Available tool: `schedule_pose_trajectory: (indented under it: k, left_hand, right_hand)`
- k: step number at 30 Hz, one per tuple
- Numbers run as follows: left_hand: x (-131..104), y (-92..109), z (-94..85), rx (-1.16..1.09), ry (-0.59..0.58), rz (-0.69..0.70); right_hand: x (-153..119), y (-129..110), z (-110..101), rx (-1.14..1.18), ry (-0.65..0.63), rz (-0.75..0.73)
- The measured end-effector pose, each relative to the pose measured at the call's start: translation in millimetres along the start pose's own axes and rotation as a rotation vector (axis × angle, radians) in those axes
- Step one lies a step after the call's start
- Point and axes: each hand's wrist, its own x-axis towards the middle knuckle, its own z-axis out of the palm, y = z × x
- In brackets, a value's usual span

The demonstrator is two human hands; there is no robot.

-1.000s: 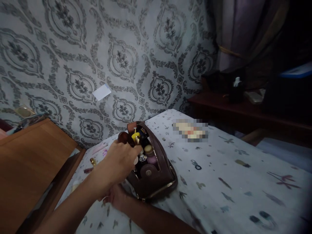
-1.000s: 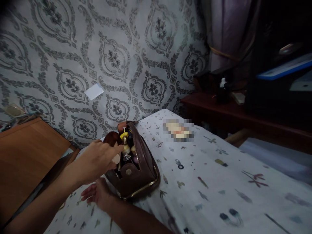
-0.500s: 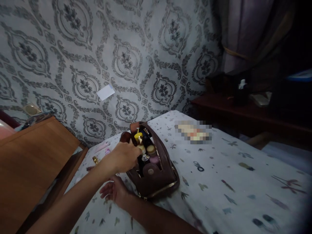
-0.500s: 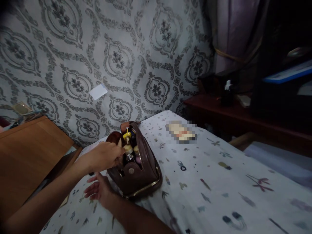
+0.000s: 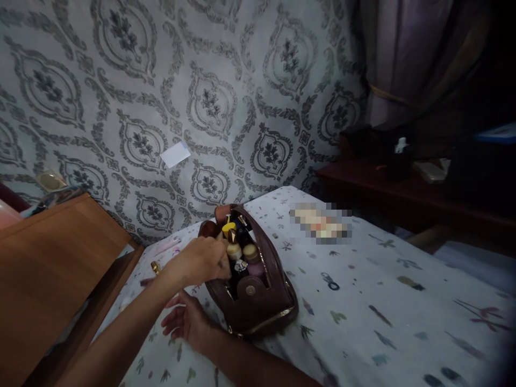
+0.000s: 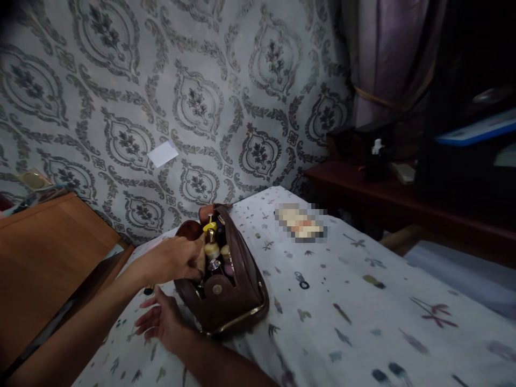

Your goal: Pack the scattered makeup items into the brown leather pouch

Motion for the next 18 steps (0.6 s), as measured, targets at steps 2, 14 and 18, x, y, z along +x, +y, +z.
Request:
schedule_pose_trajectory:
  k: [2, 14, 18]
  left_hand:
    - [-1, -7, 3.3, -0.097, 0.061, 0.018]
    - [-16, -38, 36.5, -0.448, 0.578, -0.009]
    - [-16, -37, 48.1, -0.615, 0.661, 0.046]
  right_hand:
    - [-2, -1, 1, 0.002, -0.005, -0.01]
    - [4, 2, -1, 0.021, -0.003, 0.015]
    - [7, 5, -4, 0.029, -0.003, -0.005]
